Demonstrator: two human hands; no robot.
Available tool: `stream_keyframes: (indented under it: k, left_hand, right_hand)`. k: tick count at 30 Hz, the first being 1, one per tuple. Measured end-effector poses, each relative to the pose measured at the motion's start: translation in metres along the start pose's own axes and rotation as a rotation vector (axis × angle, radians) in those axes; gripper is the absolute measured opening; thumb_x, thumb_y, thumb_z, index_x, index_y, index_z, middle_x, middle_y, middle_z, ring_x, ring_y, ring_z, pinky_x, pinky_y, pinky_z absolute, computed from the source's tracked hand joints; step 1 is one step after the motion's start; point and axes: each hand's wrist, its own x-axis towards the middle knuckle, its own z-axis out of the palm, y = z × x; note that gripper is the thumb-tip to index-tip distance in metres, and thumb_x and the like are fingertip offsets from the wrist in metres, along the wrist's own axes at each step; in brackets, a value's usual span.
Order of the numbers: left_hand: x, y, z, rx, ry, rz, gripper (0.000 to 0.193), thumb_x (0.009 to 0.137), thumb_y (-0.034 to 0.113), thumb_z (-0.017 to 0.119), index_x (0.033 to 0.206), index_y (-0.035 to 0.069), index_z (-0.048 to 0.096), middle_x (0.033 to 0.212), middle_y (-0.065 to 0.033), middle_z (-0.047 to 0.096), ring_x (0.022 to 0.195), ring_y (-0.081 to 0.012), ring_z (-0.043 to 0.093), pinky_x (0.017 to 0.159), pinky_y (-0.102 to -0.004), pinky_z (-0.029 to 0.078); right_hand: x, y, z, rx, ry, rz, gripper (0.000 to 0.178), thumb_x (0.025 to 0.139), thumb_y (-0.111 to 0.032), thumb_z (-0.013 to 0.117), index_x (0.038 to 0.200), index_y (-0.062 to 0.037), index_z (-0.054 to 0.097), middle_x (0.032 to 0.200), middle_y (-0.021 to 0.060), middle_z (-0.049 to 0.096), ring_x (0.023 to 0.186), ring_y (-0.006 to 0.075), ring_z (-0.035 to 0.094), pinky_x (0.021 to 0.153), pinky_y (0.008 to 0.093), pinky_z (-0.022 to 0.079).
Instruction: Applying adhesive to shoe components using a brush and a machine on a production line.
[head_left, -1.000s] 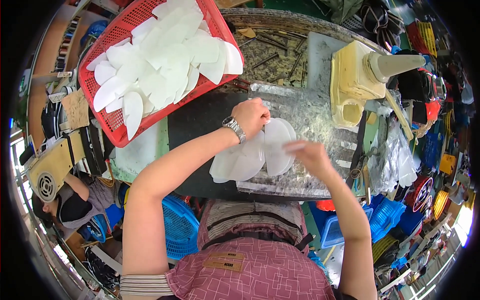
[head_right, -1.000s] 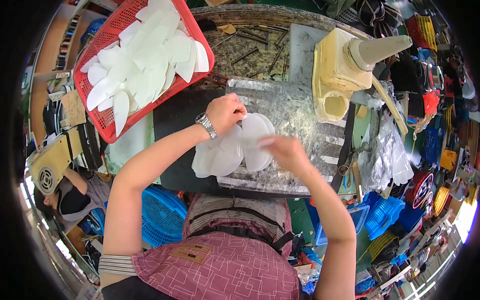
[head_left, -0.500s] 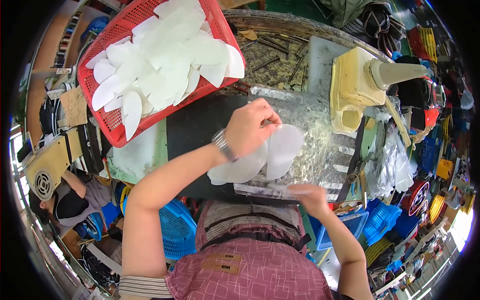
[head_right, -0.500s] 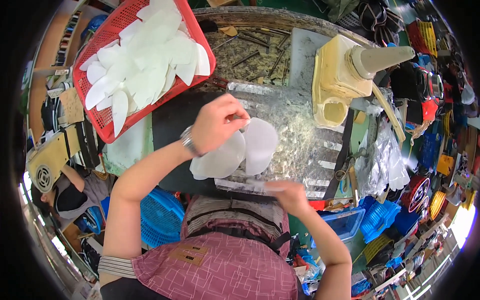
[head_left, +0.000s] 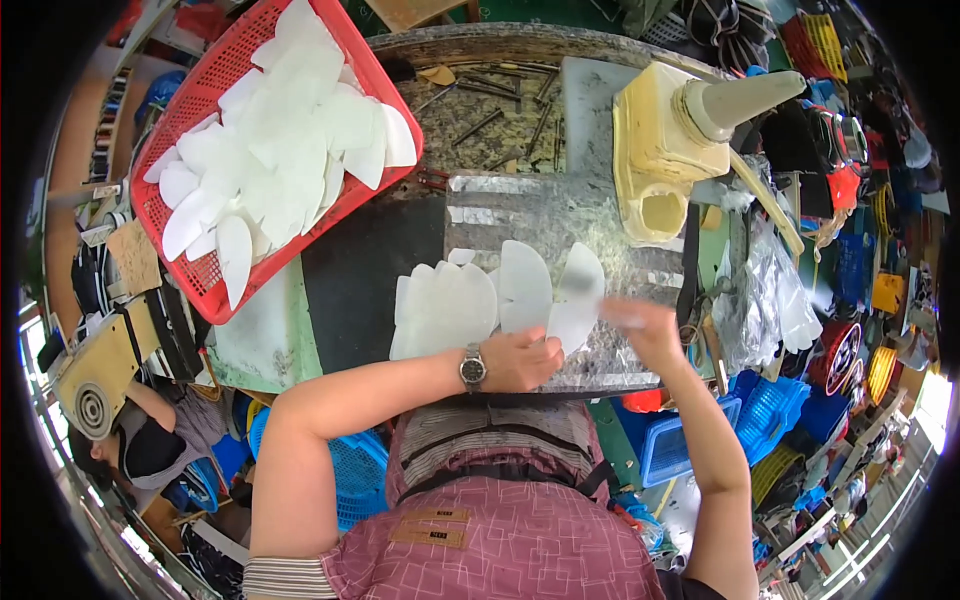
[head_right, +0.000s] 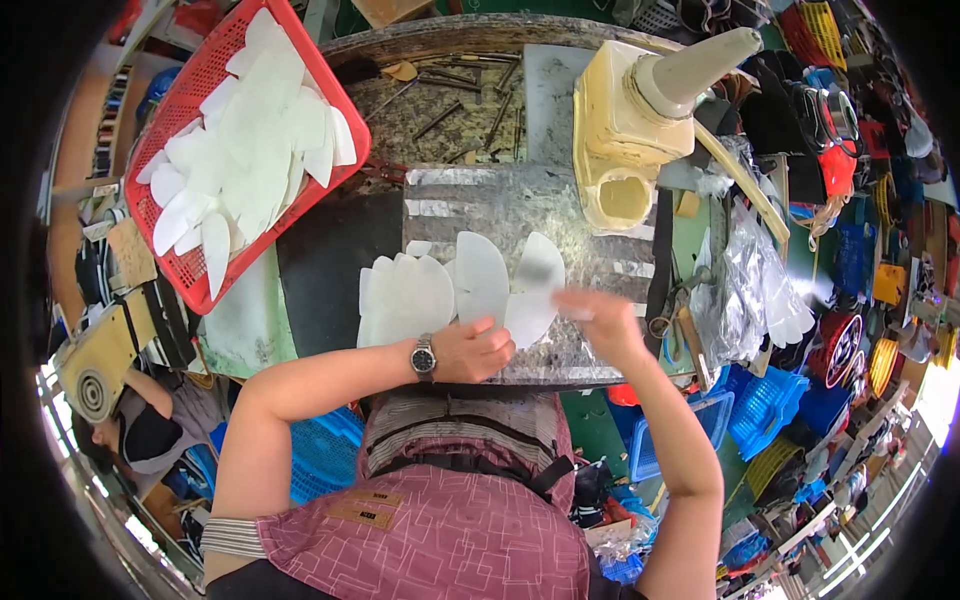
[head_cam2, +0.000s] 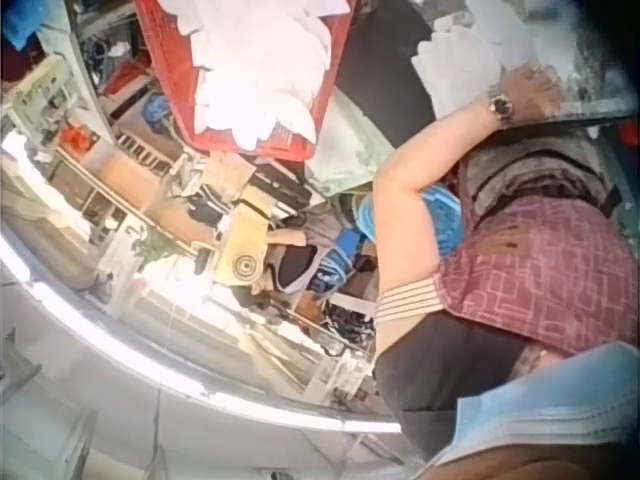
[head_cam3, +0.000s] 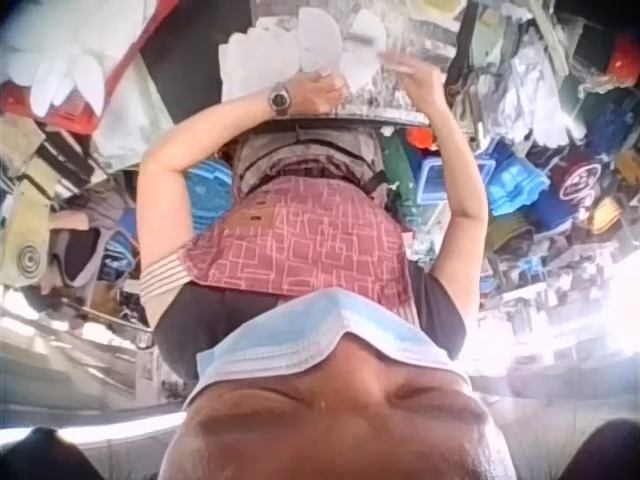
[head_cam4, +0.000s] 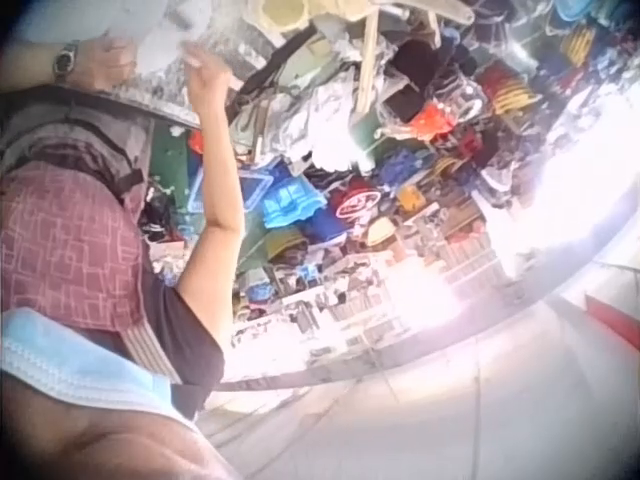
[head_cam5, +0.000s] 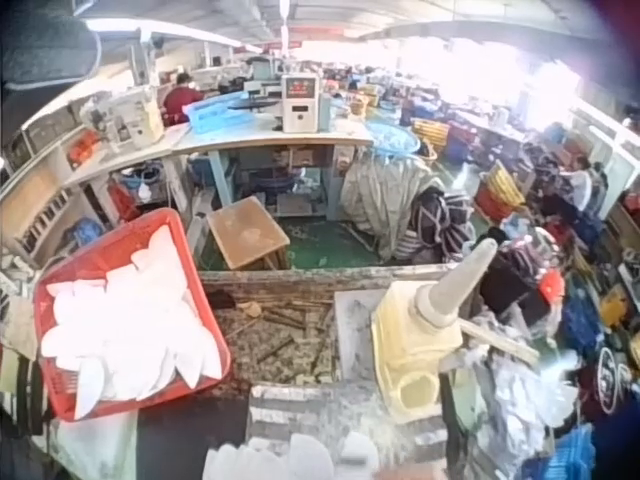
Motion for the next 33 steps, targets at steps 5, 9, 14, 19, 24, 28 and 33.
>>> stream_keyframes:
  k: [5,9,14,19,24,28,33]
  left_hand:
    - [-0.002,0.003,-0.004,0.059,-0.013,-0.005,0.015,0.065,0.016,0.051,0.076,0.007,0.055,0.084,-0.0019,0.048,0.089,-0.0161,0.044,0.077,-0.0307,0.036]
    - [0.006,0.001,-0.007,-0.075,0.009,-0.177,0.012,0.065,0.013,0.053,0.076,0.008,0.054,0.083,-0.0026,0.048,0.087,-0.0183,0.046,0.077,-0.0327,0.036]
    - [0.03,-0.048,-0.13,-0.275,0.505,-0.847,0.013,0.071,0.001,0.052,0.083,0.007,0.051,0.085,-0.0075,0.05,0.08,-0.0239,0.049,0.072,-0.034,0.04]
    - [-0.079,-0.158,-0.224,-1.029,0.965,-1.431,0.016,0.077,0.015,0.056,0.091,0.007,0.055,0.085,-0.0028,0.056,0.08,-0.0086,0.051,0.069,-0.0256,0.043]
    - [-0.147,-0.211,-0.203,0.471,0.18,-1.462,0.039,0.076,0.016,0.056,0.111,0.001,0.046,0.109,-0.0151,0.048,0.103,-0.026,0.043,0.086,-0.0364,0.035]
    - [-0.027,-0.124,-0.157,0.411,0.356,-1.011,0.048,0.068,0.008,0.059,0.112,0.0,0.041,0.11,-0.0163,0.045,0.102,-0.0296,0.042,0.088,-0.0365,0.033]
    - [0.007,-0.089,-0.064,-0.05,-0.073,-0.788,0.041,0.054,0.014,0.069,0.092,0.007,0.056,0.104,-0.0099,0.047,0.099,-0.027,0.042,0.082,-0.0365,0.036]
  right_hand:
    - [0.006,0.013,-0.017,0.252,0.185,0.251,0.014,0.073,-0.002,0.054,0.085,0.0001,0.06,0.074,0.0086,0.061,0.07,0.0121,0.056,0.067,0.0247,0.044]
    - [-0.041,0.012,-0.017,-0.149,-0.358,0.322,0.015,0.072,-0.012,0.052,0.077,-0.0027,0.062,0.071,0.0082,0.061,0.067,0.0127,0.057,0.063,0.0259,0.043]
    - [-0.058,0.034,-0.054,0.747,0.395,0.251,0.011,0.082,-0.009,0.05,0.088,-0.0011,0.051,0.078,0.0079,0.058,0.064,0.0132,0.057,0.06,0.0256,0.047]
    - [-0.02,0.011,-0.061,0.737,0.497,0.15,0.012,0.083,-0.009,0.048,0.087,0.0009,0.052,0.076,0.0089,0.058,0.067,0.0148,0.057,0.064,0.0262,0.047]
    - [0.037,-0.01,-0.068,0.169,0.559,0.169,0.013,0.08,-0.008,0.05,0.081,0.0038,0.056,0.079,0.0103,0.06,0.072,0.0132,0.057,0.067,0.0247,0.045]
    - [0.046,-0.005,-0.071,-0.079,0.454,0.044,0.014,0.08,-0.01,0.05,0.082,0.0025,0.057,0.074,0.0067,0.06,0.067,0.0122,0.056,0.064,0.023,0.044]
    - [0.041,0.031,-0.087,0.524,0.551,0.15,0.013,0.083,-0.014,0.05,0.082,-0.0018,0.055,0.066,0.0057,0.058,0.059,0.0096,0.055,0.058,0.0219,0.044]
